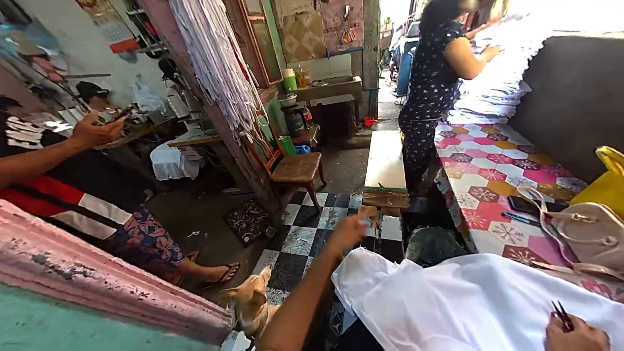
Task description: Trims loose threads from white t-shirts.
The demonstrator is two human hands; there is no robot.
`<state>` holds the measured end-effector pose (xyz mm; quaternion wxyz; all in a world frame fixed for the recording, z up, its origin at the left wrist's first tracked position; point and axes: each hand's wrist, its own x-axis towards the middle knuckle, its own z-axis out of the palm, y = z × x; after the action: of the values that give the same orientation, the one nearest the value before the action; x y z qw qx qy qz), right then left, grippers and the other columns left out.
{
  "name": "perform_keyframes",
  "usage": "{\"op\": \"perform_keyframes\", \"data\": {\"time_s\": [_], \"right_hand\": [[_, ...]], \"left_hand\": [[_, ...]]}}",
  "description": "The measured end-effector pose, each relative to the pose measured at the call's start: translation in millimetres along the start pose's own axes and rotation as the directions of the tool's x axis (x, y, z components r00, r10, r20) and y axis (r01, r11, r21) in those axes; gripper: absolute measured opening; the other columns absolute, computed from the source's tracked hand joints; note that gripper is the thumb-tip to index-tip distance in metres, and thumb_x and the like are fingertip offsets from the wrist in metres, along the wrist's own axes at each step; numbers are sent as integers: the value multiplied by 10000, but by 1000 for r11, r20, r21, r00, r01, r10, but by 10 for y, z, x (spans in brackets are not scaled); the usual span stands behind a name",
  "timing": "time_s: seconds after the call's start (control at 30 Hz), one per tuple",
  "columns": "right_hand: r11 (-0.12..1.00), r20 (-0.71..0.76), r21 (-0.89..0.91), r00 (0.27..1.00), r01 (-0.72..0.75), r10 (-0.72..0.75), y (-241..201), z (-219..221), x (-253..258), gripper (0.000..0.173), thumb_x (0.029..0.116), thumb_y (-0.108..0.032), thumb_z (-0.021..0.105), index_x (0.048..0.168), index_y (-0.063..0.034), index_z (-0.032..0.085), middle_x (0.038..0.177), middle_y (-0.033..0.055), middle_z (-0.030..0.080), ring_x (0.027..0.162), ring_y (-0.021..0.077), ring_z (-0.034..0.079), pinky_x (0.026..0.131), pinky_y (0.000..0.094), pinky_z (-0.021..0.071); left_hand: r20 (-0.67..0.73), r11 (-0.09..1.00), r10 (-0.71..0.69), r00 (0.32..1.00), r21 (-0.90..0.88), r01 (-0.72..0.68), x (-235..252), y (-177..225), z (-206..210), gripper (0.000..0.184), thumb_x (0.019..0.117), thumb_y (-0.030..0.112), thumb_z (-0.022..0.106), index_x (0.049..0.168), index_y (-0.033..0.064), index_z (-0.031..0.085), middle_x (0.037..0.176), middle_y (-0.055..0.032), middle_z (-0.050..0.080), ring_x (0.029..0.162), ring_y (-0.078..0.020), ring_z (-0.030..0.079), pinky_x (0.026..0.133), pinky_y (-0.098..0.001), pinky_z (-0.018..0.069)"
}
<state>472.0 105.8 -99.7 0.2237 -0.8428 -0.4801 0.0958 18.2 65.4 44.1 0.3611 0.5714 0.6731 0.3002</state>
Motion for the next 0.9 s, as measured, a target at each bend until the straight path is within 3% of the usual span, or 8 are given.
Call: {"op": "perform_keyframes", "data": {"time_s": [0.07,0.17,0.23,0.3,0.4,0.5,0.7,0.9], "right_hand": [[999,-16,37,999,31,-30,57,29,28,383,1035,-284,499,1249,-25,684,1344,295,592,1176,487,621,896,688,493],[982,-64,181,997,54,-43,96,-7,-5,342,1031,-217,573,1182,70,681,1285,373,578,1151,556,593,898,732,452],[946,-68,318,997,55,-35,168,-163,-62,352,1037,-197,593,1182,113,674,1258,393,584,1186,550,568,1000,688,421],[913,-66,405,998,47,-22,257,-486,-242,334,1054,-174,570,1185,114,678,1250,386,595,1183,524,578,1040,642,419],[862,-60,507,997,-16,54,381,-989,-766,345,1089,-153,446,1214,80,667,1175,306,633,985,385,625,896,542,485],[749,11,641,978,-168,209,573,-1246,-1367,394,1118,-230,359,1225,26,638,939,64,627,611,39,484,583,236,441],[670,167,618,901,-412,400,975,-1206,-2419,355,1112,-250,429,1187,-7,678,817,24,581,592,57,449,564,254,424],[557,226,651,831,-517,508,1031,-995,-2742,230,1025,-219,622,1091,-27,729,729,-47,646,496,-7,396,477,209,353]], "left_hand": [[283,990,141,949,-35,-136,55,93,887,362,1075,137,494,1374,-43,589,1122,-244,708,957,-308,714,883,-463,573],[622,967,250,742,-119,-226,-122,213,2048,404,1058,119,542,1413,-74,543,1108,-289,705,962,-366,717,904,-498,567],[687,964,266,677,-182,-194,-304,255,2599,561,1040,124,583,1524,-79,387,1113,-309,698,928,-378,718,893,-505,565],[662,957,232,713,-285,-47,-441,330,2912,647,1034,122,588,1576,-57,283,1086,-282,700,869,-322,716,848,-462,583],[727,867,144,671,-419,268,-589,503,3009,690,1050,99,544,1610,7,151,1080,-232,685,853,-190,697,806,-349,579],[801,888,125,586,-354,294,-728,591,3007,820,1035,74,565,1635,56,5,1144,-257,671,917,-206,707,828,-358,585],[838,915,104,535,-292,279,-846,427,3087,754,1050,76,540,1634,98,62,1055,-180,715,776,-168,723,760,-323,607],[836,903,227,499,-372,213,-1036,360,3087,869,1014,65,604,1633,138,-2,1172,-138,710,912,-158,742,865,-326,610]]}}
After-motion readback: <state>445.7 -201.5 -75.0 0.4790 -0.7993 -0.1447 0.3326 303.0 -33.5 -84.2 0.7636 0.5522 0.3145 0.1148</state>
